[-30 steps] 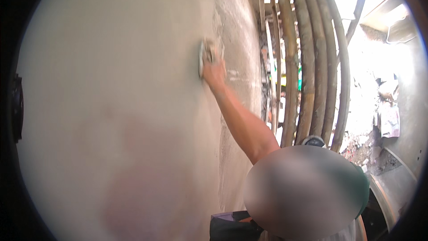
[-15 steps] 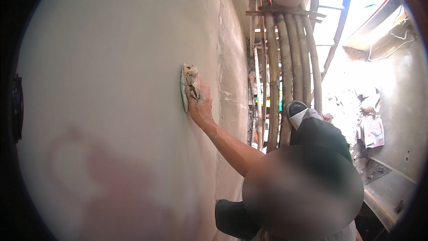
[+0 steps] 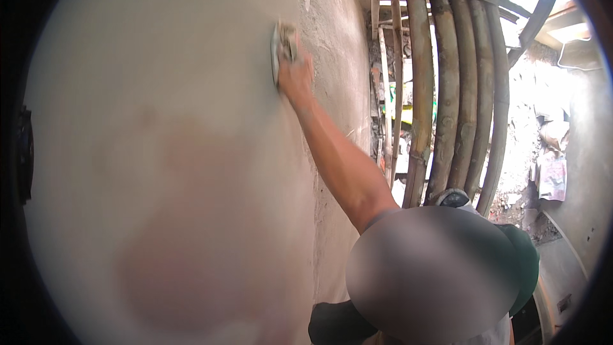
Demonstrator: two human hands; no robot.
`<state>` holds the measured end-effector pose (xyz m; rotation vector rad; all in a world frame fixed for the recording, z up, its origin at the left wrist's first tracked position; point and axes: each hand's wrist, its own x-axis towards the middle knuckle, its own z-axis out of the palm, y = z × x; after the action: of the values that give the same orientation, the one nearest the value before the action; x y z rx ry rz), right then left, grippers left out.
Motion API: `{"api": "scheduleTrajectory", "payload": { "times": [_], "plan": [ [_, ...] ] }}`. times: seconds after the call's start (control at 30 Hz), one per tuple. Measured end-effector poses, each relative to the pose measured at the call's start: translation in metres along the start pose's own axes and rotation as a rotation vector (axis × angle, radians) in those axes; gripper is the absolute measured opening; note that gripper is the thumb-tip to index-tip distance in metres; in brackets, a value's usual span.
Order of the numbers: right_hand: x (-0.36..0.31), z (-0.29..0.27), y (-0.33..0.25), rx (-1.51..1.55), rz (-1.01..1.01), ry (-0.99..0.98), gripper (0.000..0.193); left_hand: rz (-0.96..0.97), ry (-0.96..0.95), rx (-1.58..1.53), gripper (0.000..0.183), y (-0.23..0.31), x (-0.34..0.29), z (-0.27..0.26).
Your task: The person smooths a freshly plastered wall using a yellow sponge and a cloth, repeatedly wiping and rubbing the surface to even out the finish. The person occasionally dips the sponge into a bucket of water and continues smoothing different sections of the wall.
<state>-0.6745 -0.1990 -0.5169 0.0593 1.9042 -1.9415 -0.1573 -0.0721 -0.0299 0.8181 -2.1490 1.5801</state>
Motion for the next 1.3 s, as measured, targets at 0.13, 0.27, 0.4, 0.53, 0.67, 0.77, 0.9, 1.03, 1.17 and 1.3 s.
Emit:
{"api": "scheduleTrajectory", "payload": {
  "times": [0.13,0.27,0.4,0.53,0.67,0.77,0.9,1.03,1.17,1.3],
  "plan": [
    [-0.044,0.029,0.048,0.473,-0.361,0.158,0.031,0.008,0.004,0.026,0.064,0.006,0.013,0.000],
    [0.009,-0.014,0.033,0.045,-0.078,-0.041,0.031,0.025,-0.016,0.009,0.065,0.008,0.017,0.007],
    [-0.046,0.015,0.004,0.635,-0.196,-0.025,0.035,-0.038,-0.042,0.059,0.066,0.003,0.013,-0.004],
    [0.036,0.008,0.022,-0.186,-0.290,0.134,0.043,-0.059,-0.040,0.011,0.066,0.006,0.012,0.015],
    [-0.026,0.015,0.045,-0.143,-0.405,0.097,0.054,-0.107,-0.051,0.040,0.067,0.009,0.004,0.007],
    [0.030,0.016,0.055,-0.192,-0.326,0.066,0.058,-0.103,-0.039,0.023,0.068,0.006,0.013,0.015],
    [0.013,0.020,0.025,-0.182,-0.164,0.011,0.058,-0.109,-0.050,0.050,0.069,0.008,0.008,0.006],
    [-0.005,0.009,0.030,-0.211,-0.317,0.088,0.056,-0.115,-0.043,0.034,0.070,0.012,0.008,0.013],
    [0.031,0.010,0.020,-0.375,-0.220,0.203,0.057,-0.106,-0.052,0.019,0.071,0.007,0.007,0.019],
    [-0.022,0.014,0.032,-0.166,-0.288,0.083,0.055,-0.126,-0.050,0.045,0.072,0.002,0.008,0.013]
  ]
}}
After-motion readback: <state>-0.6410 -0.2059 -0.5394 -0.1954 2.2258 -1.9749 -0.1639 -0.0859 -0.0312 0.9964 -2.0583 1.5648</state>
